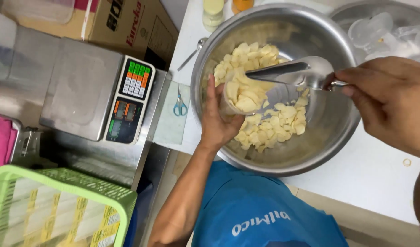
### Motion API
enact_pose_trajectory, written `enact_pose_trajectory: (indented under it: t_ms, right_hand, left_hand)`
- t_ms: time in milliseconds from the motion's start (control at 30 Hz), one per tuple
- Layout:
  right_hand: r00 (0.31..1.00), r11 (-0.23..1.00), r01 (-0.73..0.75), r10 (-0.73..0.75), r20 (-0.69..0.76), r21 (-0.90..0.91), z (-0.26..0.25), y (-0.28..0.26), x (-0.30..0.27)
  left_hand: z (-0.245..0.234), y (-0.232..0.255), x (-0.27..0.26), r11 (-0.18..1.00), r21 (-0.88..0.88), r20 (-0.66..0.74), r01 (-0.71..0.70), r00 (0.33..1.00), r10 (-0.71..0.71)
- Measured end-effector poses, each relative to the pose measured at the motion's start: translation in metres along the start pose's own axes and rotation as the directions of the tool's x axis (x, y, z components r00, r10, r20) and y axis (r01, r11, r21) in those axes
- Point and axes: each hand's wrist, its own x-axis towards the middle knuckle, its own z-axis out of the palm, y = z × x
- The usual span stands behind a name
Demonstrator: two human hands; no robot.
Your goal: Packaging chips from a large bowl into small containers, weighing them on a scale, and organizing them in a basket.
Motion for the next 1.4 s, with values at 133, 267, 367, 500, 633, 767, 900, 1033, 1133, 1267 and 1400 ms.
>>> enact_pose_trajectory:
  t_ms: [133,267,367,500,633,767,900,1033,1133,1267,1400]
  right_hand:
    - [0.965,0.946,-0.262,0.256,0.055,0.188,0.02,0.028,-0.002]
    - [0.696,0.565,-0.713,0.642,0.321,0.415,0.056,0.026,0.021]
    - [0.543,0.335,-0.835,0.627,0.558,0.436,0.085,0.006,0.042]
    - [0.808,0.063,-0.471,0.432,0.401,0.88,0.137,-0.012,0.057]
    - [0.817,0.128,-0.519,0.365,0.446,0.845,0.135,-0.019,0.071]
    - [0.762,0.258,-0.627,0.401,0.509,0.735,0.133,-0.026,0.082]
    - [0.75,0.385,-0.655,0.439,0.495,0.65,0.155,-0.026,0.081]
    - [0.773,0.327,-0.591,0.493,0.4,0.737,0.108,-0.068,0.096]
    - [0.765,0.376,-0.623,0.478,0.432,0.686,0.102,-0.089,0.107]
    - [0.763,0.336,-0.592,0.527,0.374,0.733,0.13,-0.09,0.099]
    - [0.79,0.412,-0.571,0.511,0.339,0.71,0.137,-0.097,0.096]
  left_hand:
    - [-0.003,-0.004,0.001,0.998,0.009,0.042,-0.066,0.997,0.065]
    - [-0.006,0.007,-0.004,0.998,-0.063,0.095,-0.012,0.995,0.018]
    - [-0.011,0.012,-0.004,0.998,-0.064,0.159,-0.025,0.987,0.035]
    - [-0.009,0.003,-0.007,1.0,0.018,0.125,-0.015,0.992,0.012]
    - [-0.021,0.008,-0.007,0.999,0.027,0.124,0.021,0.992,-0.024]
    - [-0.033,0.009,-0.007,0.997,0.06,0.128,0.048,0.99,-0.055]
    - [-0.048,0.021,-0.005,0.996,0.068,0.133,0.064,0.988,-0.073]
    - [-0.064,0.03,-0.004,0.993,0.086,0.068,0.077,0.994,-0.083]
    - [-0.075,0.03,-0.005,0.994,0.086,0.051,0.07,0.996,-0.075]
    - [-0.075,0.001,-0.021,0.988,0.14,-0.017,0.059,0.998,-0.057]
    - [-0.069,-0.018,-0.036,0.983,0.174,-0.048,0.066,0.997,-0.059]
